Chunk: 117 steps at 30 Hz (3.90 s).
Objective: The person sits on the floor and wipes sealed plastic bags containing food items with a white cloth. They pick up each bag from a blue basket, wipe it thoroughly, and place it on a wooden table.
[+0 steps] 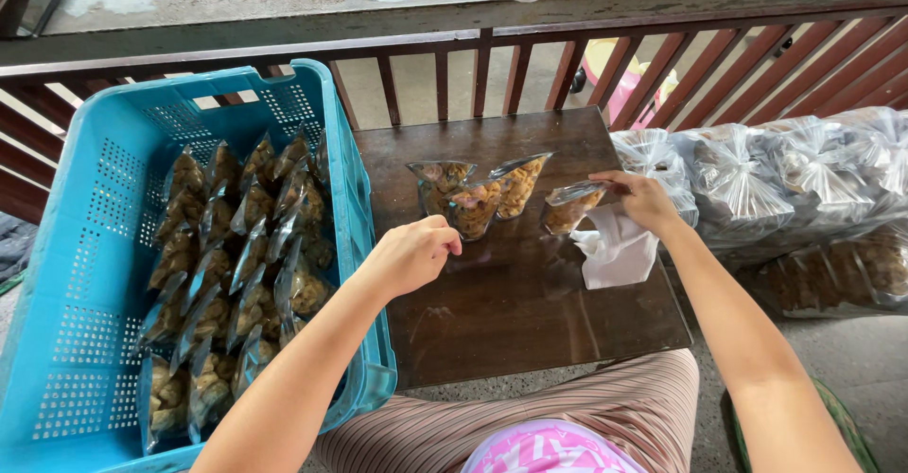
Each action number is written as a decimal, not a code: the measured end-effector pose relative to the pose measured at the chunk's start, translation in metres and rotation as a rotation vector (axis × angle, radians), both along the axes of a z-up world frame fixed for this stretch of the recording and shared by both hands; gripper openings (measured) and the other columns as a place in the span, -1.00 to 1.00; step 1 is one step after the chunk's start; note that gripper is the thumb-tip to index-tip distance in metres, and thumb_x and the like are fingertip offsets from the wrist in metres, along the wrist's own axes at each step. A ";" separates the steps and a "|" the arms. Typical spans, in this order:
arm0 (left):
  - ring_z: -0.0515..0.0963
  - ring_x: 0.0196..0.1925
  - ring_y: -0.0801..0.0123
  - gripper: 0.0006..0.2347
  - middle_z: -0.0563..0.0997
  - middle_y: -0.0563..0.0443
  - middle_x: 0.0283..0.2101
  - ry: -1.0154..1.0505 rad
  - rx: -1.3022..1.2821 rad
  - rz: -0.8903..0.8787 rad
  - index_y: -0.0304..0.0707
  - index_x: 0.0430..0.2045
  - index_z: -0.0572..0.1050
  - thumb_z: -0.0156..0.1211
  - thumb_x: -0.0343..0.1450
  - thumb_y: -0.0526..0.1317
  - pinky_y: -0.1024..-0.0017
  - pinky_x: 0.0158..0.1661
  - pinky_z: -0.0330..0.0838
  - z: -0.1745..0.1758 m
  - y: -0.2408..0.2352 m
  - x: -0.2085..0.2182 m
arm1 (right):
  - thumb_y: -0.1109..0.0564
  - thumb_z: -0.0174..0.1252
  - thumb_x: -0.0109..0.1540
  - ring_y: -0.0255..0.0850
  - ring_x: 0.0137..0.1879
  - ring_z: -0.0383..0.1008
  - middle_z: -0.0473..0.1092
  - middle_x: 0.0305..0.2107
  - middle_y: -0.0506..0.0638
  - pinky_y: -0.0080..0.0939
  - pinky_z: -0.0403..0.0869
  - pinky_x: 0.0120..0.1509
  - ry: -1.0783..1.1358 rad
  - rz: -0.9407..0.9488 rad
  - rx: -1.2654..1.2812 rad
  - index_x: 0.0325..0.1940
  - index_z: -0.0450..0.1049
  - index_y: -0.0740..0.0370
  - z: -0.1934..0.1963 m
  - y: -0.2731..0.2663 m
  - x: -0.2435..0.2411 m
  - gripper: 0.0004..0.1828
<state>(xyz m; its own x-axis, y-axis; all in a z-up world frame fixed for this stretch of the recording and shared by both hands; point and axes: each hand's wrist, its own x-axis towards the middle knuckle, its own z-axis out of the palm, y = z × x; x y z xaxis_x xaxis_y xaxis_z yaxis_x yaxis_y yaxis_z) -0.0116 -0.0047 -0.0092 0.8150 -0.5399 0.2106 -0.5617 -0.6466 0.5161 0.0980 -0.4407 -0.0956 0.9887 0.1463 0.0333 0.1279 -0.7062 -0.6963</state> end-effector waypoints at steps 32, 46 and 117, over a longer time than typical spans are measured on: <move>0.60 -0.20 0.28 -0.65 0.63 -0.12 -0.27 0.362 -0.425 0.050 -0.34 -0.09 0.46 0.25 0.45 -0.02 0.36 -0.15 0.50 0.002 -0.020 -0.007 | 0.20 0.32 0.27 -0.41 -0.18 0.40 0.45 -0.26 -0.07 -0.43 0.39 -0.11 0.091 0.138 0.969 0.15 0.48 0.34 0.059 0.181 -0.147 -0.62; 0.61 -0.27 0.37 -0.79 0.65 -0.02 -0.26 0.042 -0.432 -0.193 -0.23 -0.20 0.57 0.26 0.47 -0.09 0.38 -0.22 0.48 0.038 -0.032 -0.031 | -0.12 0.43 0.15 -0.09 0.46 0.13 0.14 0.34 0.08 -0.10 0.20 0.45 -0.139 0.442 0.641 0.43 0.04 0.18 0.065 0.191 -0.130 -0.05; 0.33 -0.39 0.56 -0.92 0.52 0.06 -0.34 -0.109 -0.945 0.403 -0.30 -0.18 0.43 0.08 0.61 -0.26 0.54 -0.41 0.16 0.072 -0.054 -0.023 | 0.31 0.19 0.22 -0.13 0.01 0.49 0.50 -0.09 0.13 -0.03 0.44 0.10 0.097 0.207 1.460 0.10 0.47 0.39 0.080 0.118 -0.143 -0.65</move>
